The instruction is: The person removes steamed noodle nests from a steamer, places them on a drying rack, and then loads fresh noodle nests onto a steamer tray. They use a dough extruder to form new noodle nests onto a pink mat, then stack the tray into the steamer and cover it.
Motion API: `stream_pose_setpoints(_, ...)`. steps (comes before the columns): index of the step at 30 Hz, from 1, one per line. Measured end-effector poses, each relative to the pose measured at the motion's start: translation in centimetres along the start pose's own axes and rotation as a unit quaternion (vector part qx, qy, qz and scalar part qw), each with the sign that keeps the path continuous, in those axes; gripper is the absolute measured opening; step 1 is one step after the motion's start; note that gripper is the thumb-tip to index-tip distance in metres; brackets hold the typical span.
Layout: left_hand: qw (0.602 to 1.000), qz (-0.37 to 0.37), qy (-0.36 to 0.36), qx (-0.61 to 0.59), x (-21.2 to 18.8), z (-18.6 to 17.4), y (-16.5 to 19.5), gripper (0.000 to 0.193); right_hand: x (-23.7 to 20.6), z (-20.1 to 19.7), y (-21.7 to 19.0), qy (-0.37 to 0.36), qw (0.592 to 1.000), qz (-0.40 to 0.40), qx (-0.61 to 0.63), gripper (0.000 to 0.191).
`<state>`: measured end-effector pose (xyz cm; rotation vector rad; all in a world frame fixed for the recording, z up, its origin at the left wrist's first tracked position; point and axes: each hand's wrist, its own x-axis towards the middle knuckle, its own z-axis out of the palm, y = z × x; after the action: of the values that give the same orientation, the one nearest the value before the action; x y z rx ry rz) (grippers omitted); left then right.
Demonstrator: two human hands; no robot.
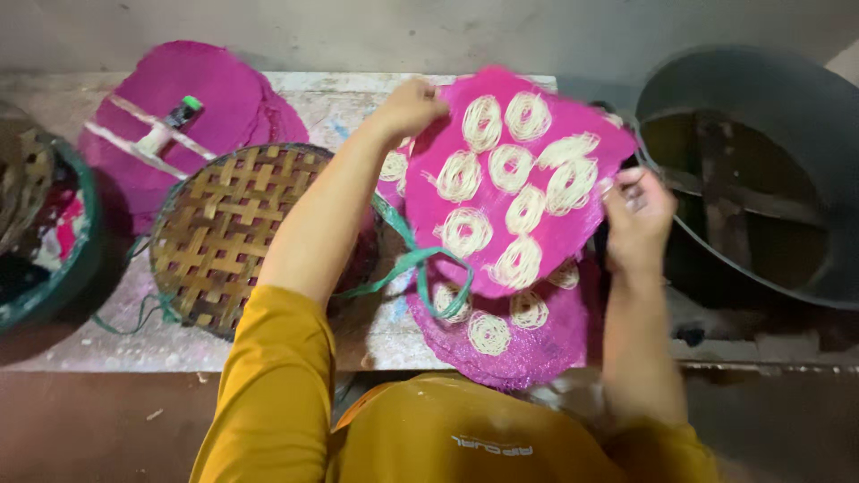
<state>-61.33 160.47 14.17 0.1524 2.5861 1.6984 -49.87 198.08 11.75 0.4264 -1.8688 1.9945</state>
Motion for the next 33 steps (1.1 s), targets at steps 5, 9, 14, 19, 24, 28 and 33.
stream_pose_setpoints(5,0.99,0.067,0.042,-0.119,0.5,-7.3,8.7,0.011,8.7,2.0,-5.4,-0.024,0.997,-0.075,-0.019,0.016)
stream_pose_setpoints(9,0.985,0.094,0.104,-0.097,-3.5,-13.4,9.3,0.012,14.8,4.9,-8.2,-0.089,0.987,-0.058,0.116,0.011)
stream_pose_setpoints(14,0.978,0.065,0.193,-0.04,-11.0,-19.0,5.3,0.014,18.8,12.7,-4.7,-0.159,0.963,-0.023,0.218,0.011)
stream_pose_setpoints(19,0.963,-0.032,0.267,0.037,-16.8,-27.2,2.0,0.016,15.9,25.0,1.0,-0.237,0.967,0.025,0.09,0.02)
stream_pose_setpoints(24,0.916,-0.103,0.272,0.277,-25.7,-30.9,-9.0,0.023,7.8,36.2,5.0,-0.283,0.956,0.065,0.04,0.014)
stream_pose_setpoints(28,0.908,-0.277,0.311,-0.044,-31.6,-31.3,-18.2,0.01,2.5,39.9,9.0,-0.269,0.962,0.052,-0.022,0.008)
stream_pose_setpoints(33,0.929,-0.176,0.261,-0.194,-35.4,-30.3,-26.3,0.014,-4.0,40.2,13.8,-0.215,0.956,0.173,-0.097,0.016)
